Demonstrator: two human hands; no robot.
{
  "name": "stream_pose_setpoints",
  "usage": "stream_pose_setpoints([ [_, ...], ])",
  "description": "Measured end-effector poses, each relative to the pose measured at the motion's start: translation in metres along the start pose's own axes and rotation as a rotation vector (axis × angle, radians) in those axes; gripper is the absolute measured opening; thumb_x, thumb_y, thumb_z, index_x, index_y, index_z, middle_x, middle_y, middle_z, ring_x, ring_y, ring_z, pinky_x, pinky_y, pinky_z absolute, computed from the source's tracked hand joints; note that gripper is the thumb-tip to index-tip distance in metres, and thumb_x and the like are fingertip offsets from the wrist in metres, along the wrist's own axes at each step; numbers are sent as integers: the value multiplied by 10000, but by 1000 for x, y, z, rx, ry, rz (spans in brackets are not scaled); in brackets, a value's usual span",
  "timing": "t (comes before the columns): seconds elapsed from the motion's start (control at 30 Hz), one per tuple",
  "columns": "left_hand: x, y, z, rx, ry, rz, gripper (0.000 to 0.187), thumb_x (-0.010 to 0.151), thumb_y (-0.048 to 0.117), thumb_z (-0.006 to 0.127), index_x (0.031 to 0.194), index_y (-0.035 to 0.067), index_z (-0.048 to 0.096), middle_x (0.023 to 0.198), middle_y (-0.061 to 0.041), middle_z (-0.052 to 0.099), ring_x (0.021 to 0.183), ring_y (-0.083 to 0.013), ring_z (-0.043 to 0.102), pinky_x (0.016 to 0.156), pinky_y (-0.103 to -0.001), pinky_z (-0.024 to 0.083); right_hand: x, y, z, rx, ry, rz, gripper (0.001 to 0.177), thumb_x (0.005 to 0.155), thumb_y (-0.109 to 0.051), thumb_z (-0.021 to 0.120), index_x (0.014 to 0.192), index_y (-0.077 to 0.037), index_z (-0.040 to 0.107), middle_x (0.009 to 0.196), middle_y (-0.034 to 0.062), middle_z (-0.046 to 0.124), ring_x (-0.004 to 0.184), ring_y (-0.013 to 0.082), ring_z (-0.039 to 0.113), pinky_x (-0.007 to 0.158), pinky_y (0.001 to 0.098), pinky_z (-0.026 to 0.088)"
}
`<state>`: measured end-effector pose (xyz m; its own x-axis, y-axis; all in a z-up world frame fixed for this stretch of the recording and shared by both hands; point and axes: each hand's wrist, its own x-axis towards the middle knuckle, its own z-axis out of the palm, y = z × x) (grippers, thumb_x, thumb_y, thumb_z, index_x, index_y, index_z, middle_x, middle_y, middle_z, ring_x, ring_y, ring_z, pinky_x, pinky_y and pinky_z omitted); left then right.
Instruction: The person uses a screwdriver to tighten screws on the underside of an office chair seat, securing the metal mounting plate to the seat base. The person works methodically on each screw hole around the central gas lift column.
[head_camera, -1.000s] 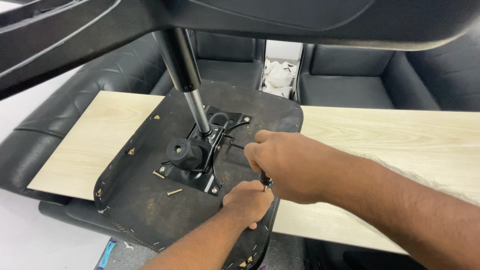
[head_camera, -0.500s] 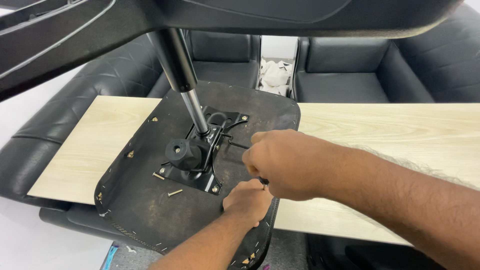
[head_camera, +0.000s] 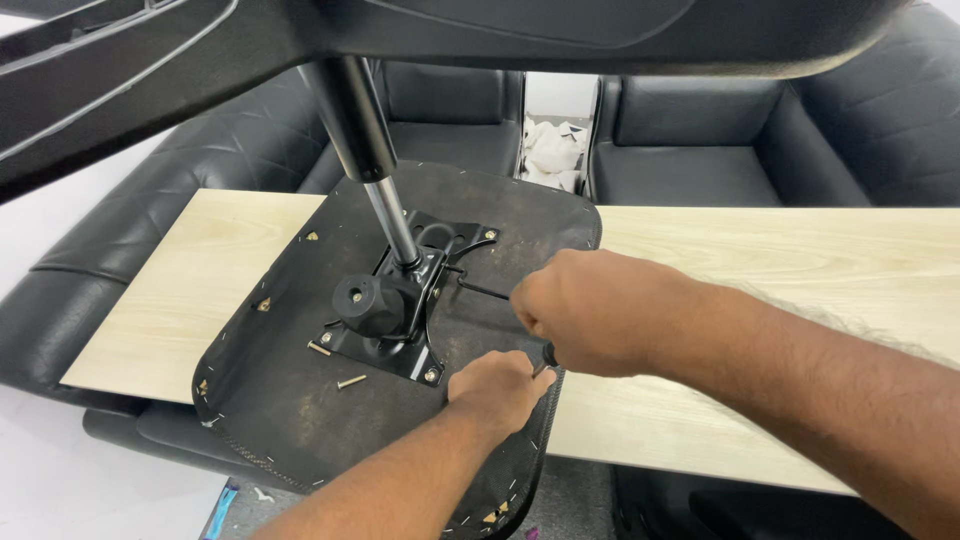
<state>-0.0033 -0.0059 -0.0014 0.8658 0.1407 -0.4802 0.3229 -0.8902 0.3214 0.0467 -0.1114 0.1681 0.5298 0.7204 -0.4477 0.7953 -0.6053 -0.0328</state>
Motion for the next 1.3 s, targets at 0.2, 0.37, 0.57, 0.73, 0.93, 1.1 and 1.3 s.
stream_pose_setpoints([
  [0.2, -11, 7, -23, -47, -210, -17, 459, 1088, 492, 337, 1383, 179, 497, 1181, -104, 755, 1048, -290, 777, 914, -411, 618, -3, -3, 6, 103, 127, -393, 238, 750, -10, 713, 954, -125, 755, 1007, 36, 750, 1012, 246, 721, 850, 412, 576],
  [0.37, -10, 0, -33, 134, -34, 258, 469, 1019, 567, 414, 1279, 240, 627, 1244, -62, 667, 1172, -286, 634, 961, -459, 536, -7, 5, -2, 206, -34, -208, 286, 832, -229, 776, 1106, -162, 728, 1103, 46, 658, 1092, 247, 678, 885, 421, 564],
  [0.57, 2, -6, -8, 89, -72, 69, 393, 980, 440, 452, 1170, 207, 704, 1137, -51, 743, 1118, -289, 681, 990, -454, 526, -16, -10, -4, 127, -81, 33, 308, 935, -343, 664, 1039, -63, 739, 954, 163, 752, 975, 317, 740, 890, 442, 590],
  [0.73, 7, -11, 4, 19, -10, 41, 428, 1025, 483, 476, 1129, 140, 710, 1118, -89, 741, 1085, -286, 690, 960, -445, 542, -21, -13, -1, 166, -34, -123, 210, 820, -127, 647, 983, -120, 779, 929, 147, 752, 934, 317, 732, 871, 433, 568],
  [0.93, -3, -19, -7, 406, 106, 410, 282, 978, 336, 594, 1144, 112, 631, 1137, -114, 683, 995, -346, 705, 831, -499, 568, -36, 40, -5, 255, -29, 204, 177, 896, -185, 656, 966, -127, 808, 889, 80, 809, 848, 223, 781, 859, 349, 587],
  [1.1, 0, -17, -21, 606, 13, 576, 221, 971, 259, 587, 1126, 107, 623, 1129, -117, 661, 974, -338, 702, 776, -515, 561, -37, 41, 23, 352, -9, 210, 161, 853, -203, 684, 899, -115, 811, 809, 97, 791, 781, 245, 761, 814, 369, 586],
  [1.3, 8, -4, -18, 704, -7, 715, 219, 918, 173, 610, 1120, 99, 653, 1096, -126, 695, 969, -326, 724, 756, -469, 584, -41, 19, 43, 536, -13, 184, 152, 844, -220, 698, 875, -100, 787, 733, 127, 764, 722, 280, 748, 759, 385, 581],
])
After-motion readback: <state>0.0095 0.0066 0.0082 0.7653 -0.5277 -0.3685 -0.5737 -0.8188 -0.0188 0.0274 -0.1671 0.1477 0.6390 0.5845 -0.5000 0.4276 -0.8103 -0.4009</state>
